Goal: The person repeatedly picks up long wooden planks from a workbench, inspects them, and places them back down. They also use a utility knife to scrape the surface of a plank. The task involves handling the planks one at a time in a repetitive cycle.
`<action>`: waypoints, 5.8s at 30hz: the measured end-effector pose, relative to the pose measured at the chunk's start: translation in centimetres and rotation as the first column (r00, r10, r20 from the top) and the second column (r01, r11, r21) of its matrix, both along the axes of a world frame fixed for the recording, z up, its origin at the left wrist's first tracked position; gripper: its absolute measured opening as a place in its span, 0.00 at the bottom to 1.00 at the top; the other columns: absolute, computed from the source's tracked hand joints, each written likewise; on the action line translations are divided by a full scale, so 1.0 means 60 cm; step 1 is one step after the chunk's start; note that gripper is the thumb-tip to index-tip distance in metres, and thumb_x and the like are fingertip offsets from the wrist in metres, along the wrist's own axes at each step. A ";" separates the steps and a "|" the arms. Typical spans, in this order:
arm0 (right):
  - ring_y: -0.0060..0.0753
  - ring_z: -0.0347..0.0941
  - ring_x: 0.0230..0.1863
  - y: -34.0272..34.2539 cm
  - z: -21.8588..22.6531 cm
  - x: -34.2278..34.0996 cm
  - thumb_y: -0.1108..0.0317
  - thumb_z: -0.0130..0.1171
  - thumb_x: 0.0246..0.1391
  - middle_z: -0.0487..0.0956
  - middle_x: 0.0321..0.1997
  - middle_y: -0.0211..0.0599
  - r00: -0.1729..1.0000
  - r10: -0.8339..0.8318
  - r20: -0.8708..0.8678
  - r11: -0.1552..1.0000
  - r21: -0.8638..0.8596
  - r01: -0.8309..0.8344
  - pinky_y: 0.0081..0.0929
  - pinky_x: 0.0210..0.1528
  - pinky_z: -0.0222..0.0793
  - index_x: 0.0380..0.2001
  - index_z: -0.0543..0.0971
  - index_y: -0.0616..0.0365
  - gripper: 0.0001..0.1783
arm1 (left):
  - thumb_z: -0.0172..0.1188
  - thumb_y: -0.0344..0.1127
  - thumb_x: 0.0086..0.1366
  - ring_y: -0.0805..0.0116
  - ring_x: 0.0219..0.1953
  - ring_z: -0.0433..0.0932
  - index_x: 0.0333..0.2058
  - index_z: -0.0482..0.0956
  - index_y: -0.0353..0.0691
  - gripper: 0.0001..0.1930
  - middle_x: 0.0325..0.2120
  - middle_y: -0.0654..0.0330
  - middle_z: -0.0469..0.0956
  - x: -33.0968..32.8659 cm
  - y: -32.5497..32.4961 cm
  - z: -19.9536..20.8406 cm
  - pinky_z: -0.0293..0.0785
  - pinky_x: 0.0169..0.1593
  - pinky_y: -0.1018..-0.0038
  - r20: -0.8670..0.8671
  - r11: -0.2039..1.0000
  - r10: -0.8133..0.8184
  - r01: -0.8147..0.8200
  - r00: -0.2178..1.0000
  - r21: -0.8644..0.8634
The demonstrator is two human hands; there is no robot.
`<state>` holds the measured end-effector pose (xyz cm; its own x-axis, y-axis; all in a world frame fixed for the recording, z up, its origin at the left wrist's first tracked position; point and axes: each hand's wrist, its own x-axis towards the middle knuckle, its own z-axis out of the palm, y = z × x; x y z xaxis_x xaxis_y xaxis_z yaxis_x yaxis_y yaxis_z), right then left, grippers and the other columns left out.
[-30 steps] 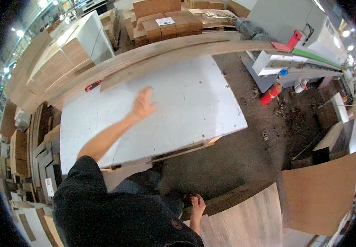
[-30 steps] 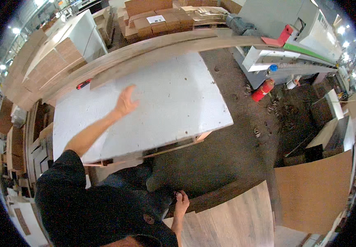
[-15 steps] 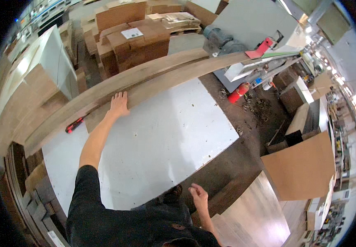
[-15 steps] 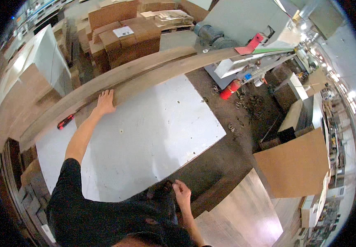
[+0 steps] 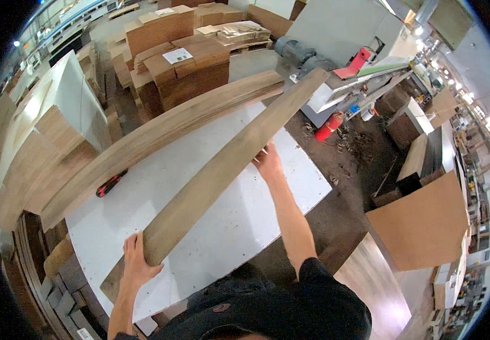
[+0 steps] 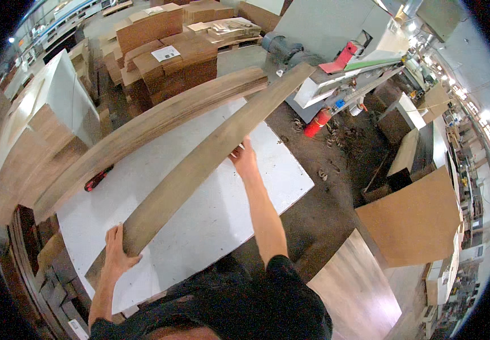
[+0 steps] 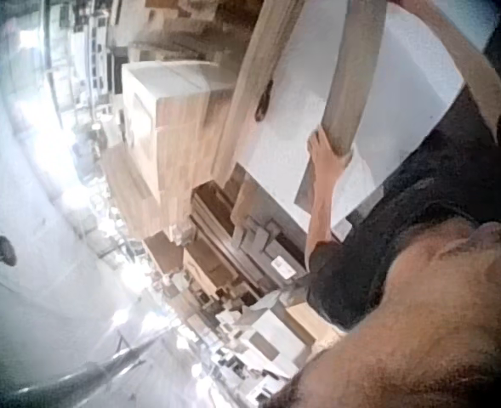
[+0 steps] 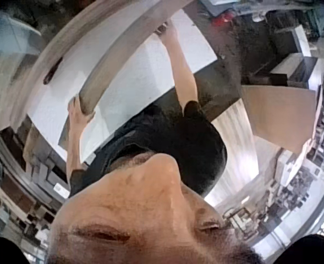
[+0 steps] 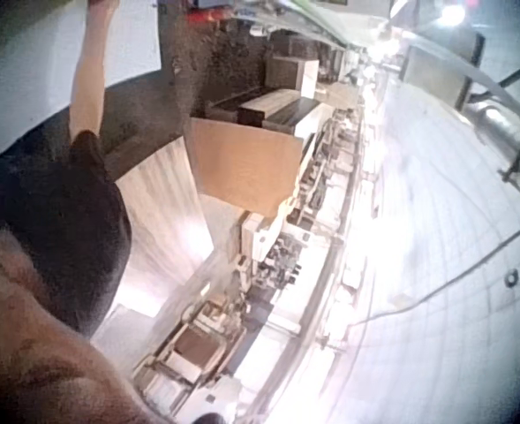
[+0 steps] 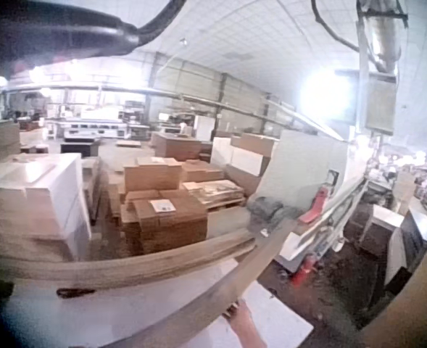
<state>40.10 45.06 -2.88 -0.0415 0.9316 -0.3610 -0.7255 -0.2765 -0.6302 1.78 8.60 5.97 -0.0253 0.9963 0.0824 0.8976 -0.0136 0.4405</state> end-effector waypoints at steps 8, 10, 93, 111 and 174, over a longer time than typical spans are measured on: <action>0.46 0.63 0.67 -0.169 -0.003 -0.181 0.41 0.41 0.70 0.67 0.68 0.40 0.948 -0.130 -0.292 0.971 -0.232 0.062 0.46 0.70 0.57 0.67 0.64 0.60 0.36 | 0.80 0.43 0.38 0.49 0.36 0.80 0.44 0.78 0.28 0.35 0.29 0.46 0.80 -0.043 -0.207 -0.036 0.75 0.45 0.58 -0.004 0.804 0.415 -0.368 0.910 -0.467; 0.44 0.59 0.69 -0.206 -0.050 -0.203 0.36 0.39 0.68 0.62 0.72 0.36 0.943 -0.131 -0.307 0.979 -0.188 0.075 0.47 0.70 0.56 0.70 0.60 0.55 0.40 | 0.77 0.41 0.44 0.51 0.31 0.81 0.34 0.80 0.30 0.23 0.23 0.46 0.80 -0.004 -0.212 -0.021 0.76 0.37 0.62 -0.082 0.719 0.463 -0.428 0.883 -0.547; 0.45 0.81 0.38 -0.287 -0.026 -0.084 0.52 0.75 0.31 0.83 0.30 0.33 -0.342 -0.460 0.820 0.365 -0.176 -0.914 0.43 0.38 0.75 0.30 0.86 0.45 0.19 | 0.67 0.36 0.54 0.38 0.32 0.78 0.29 0.76 0.33 0.12 0.24 0.43 0.79 0.034 0.009 -0.169 0.73 0.37 0.49 -0.124 0.957 -0.242 0.216 0.962 -0.194; 0.49 0.79 0.36 -0.279 -0.014 -0.086 0.54 0.73 0.42 0.81 0.26 0.38 -0.283 -0.430 0.857 0.239 -0.194 -0.951 0.49 0.33 0.72 0.26 0.80 0.52 0.16 | 0.66 0.43 0.58 0.42 0.29 0.80 0.27 0.78 0.38 0.13 0.21 0.46 0.79 0.064 -0.008 -0.136 0.74 0.35 0.51 -0.132 0.971 -0.040 0.007 0.990 -0.239; 0.32 0.55 0.25 0.126 -0.013 -0.309 0.47 0.62 0.58 0.57 0.21 0.39 -0.219 -0.299 0.929 -0.250 -0.297 -0.921 0.39 0.29 0.58 0.24 0.66 0.68 0.32 | 0.74 0.48 0.52 0.56 0.65 0.64 0.53 0.71 0.41 0.34 0.59 0.53 0.68 0.107 -0.006 -0.107 0.63 0.64 0.57 -0.342 0.966 0.163 -0.220 0.925 -0.136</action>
<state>21.56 52.61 -3.66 -0.9654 0.1115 -0.2359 0.2107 0.8664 -0.4528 8.18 8.24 -0.47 -0.2176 0.9747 -0.0501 0.9695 0.2218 0.1039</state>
